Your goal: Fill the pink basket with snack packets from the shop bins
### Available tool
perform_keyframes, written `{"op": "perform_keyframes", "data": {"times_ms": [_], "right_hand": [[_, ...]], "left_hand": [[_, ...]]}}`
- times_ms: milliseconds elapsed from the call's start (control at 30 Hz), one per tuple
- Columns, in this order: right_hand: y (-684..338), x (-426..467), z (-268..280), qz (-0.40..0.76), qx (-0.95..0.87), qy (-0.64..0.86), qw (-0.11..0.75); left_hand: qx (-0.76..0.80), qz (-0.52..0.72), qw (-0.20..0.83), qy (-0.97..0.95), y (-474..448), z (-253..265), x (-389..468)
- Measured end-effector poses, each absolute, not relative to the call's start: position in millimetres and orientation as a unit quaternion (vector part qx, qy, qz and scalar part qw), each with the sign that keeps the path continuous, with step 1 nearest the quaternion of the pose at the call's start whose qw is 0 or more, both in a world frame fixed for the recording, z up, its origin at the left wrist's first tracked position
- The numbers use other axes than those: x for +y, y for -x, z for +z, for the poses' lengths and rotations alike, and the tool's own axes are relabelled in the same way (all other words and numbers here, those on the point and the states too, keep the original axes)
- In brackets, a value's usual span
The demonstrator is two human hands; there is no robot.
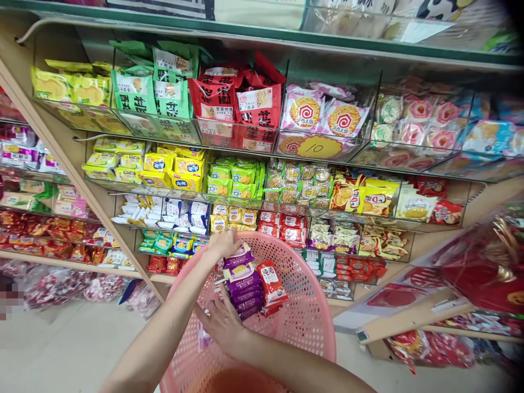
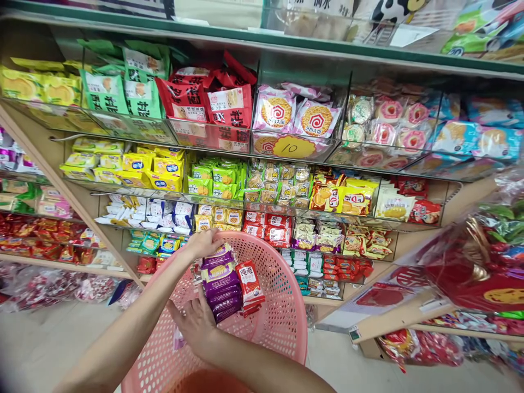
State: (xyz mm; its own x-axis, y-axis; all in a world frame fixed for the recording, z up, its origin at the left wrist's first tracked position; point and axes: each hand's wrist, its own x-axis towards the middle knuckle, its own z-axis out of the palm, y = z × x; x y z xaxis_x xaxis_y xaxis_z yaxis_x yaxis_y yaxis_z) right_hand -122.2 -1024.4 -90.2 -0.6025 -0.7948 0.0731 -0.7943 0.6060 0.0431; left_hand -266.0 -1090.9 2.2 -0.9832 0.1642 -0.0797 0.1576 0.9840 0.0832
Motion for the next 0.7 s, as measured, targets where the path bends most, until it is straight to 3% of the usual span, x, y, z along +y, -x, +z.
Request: {"op": "perform_keyframes", "data": {"times_ms": [333,700], "right_hand": [[121,-1031,-97,-0.023,-0.907,-0.420,0.003],[143,-983,5,0.065,-0.837,-0.533,0.104]], "left_hand": [[0.995,0.049,0.040,-0.081,270,-4,-1093],[0.993,0.059,0.033,-0.093,287,-17,-1099]]}}
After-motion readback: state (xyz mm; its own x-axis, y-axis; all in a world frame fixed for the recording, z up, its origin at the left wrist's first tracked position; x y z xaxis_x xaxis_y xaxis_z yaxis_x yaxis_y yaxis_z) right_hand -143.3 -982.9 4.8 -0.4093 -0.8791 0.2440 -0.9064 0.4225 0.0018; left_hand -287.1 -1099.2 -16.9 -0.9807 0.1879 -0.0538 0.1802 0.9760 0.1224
